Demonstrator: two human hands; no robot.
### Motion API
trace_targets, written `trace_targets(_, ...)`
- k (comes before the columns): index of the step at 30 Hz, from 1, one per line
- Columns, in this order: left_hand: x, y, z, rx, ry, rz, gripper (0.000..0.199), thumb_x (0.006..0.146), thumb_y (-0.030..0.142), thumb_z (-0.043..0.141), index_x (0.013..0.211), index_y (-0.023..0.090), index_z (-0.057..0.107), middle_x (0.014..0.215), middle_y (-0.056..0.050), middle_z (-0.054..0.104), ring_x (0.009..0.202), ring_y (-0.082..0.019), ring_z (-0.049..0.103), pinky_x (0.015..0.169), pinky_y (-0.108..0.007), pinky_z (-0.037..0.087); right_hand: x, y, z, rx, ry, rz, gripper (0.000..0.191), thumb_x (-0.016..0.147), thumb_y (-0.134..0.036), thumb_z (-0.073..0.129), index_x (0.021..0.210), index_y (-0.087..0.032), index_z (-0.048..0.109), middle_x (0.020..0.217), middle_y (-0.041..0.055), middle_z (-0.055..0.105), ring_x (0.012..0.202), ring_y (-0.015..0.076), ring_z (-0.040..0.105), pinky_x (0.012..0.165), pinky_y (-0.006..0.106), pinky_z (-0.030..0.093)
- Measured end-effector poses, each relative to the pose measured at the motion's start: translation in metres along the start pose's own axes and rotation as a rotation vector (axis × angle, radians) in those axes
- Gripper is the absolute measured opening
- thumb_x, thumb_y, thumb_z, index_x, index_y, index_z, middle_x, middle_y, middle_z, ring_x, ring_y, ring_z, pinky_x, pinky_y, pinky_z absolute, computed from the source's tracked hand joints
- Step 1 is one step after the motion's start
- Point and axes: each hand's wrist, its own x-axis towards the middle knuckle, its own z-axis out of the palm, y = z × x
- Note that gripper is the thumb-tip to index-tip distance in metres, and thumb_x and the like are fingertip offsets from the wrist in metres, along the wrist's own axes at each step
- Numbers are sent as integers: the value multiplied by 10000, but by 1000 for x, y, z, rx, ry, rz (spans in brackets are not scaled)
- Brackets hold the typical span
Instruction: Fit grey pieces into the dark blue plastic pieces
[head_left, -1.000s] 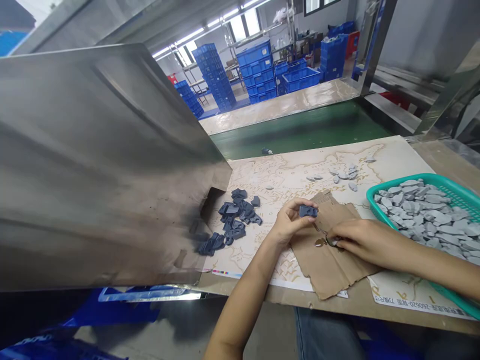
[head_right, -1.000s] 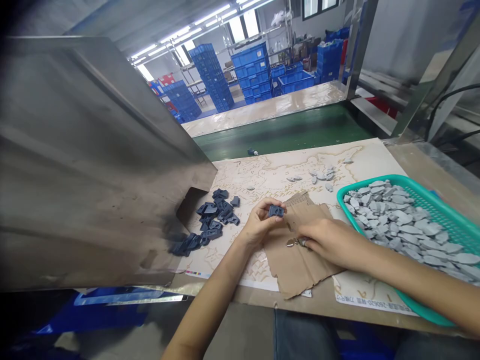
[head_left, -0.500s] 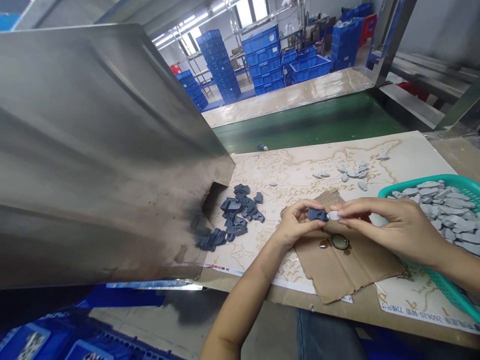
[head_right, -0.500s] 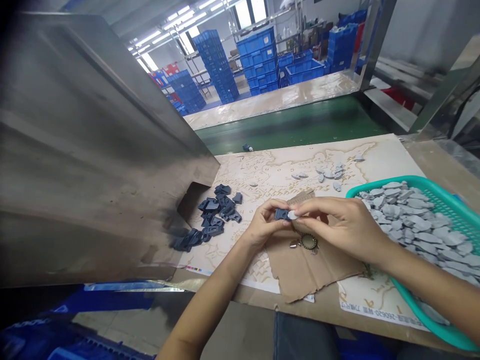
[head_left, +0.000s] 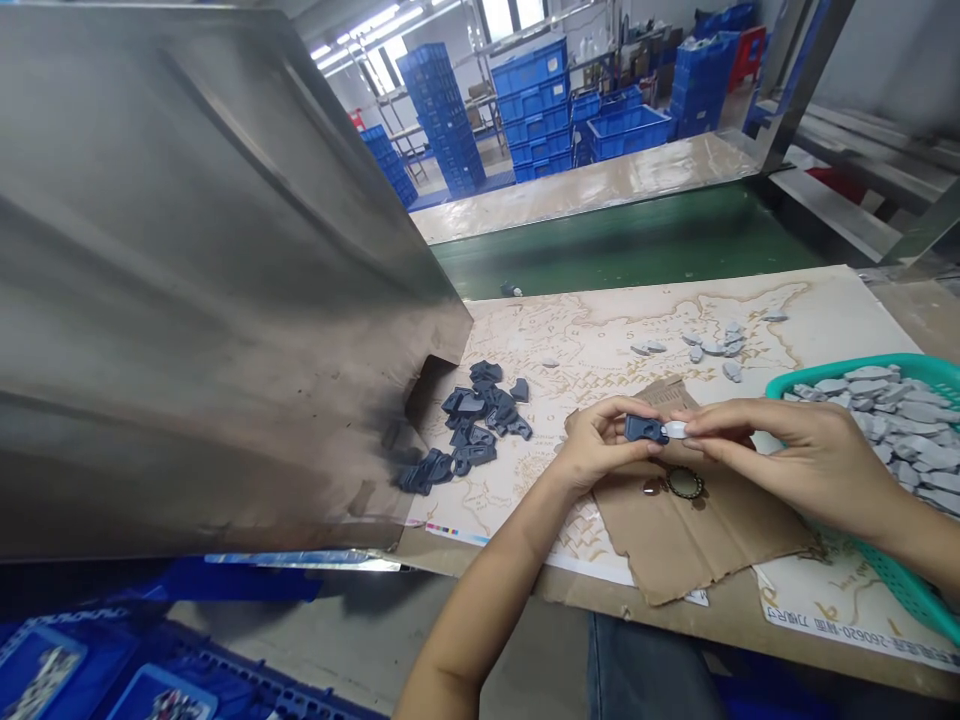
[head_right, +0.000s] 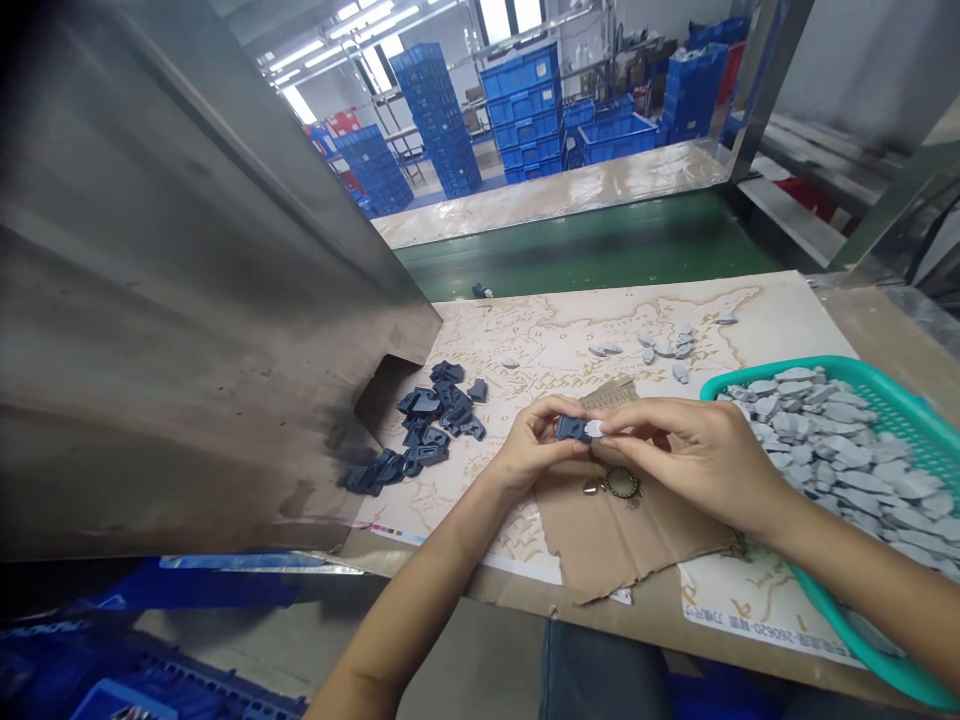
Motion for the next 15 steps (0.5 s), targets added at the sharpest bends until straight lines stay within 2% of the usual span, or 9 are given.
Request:
trace_targets(5,-2,2,0,12,-11,-32,495,542,501,898,827,160,681,891,-45,665,847,-163,640,808,-279,518,1,0,-3,-46,-64,-82,238,913,-401,545,784,-314,725,795,-26,697,602,221,652,460,315,487)
trace_targets(11,-5,-1,5,118,16,15,429,609,482,860,838,157,698,909,-77,666,879,-190,643,779,-275,529,-9,14,2,-32,-116,66,329,918,-540,519,794,-304,712,833,8,699,688,244,654,556,333,517)
trace_targets(13,-4,-2,5,170,11,34,372,659,442,829,859,157,698,923,-82,661,874,-190,640,763,-272,528,-10,19,4,-29,-122,42,308,928,-508,513,837,-287,708,835,13,694,657,226,634,554,322,498)
trace_targets(15,-2,1,1,250,-8,74,337,713,411,790,925,165,700,963,-89,659,890,-196,638,779,-283,526,-3,23,3,-49,-179,-24,281,928,-446,496,881,-261,702,838,18,689,636,209,620,547,308,475)
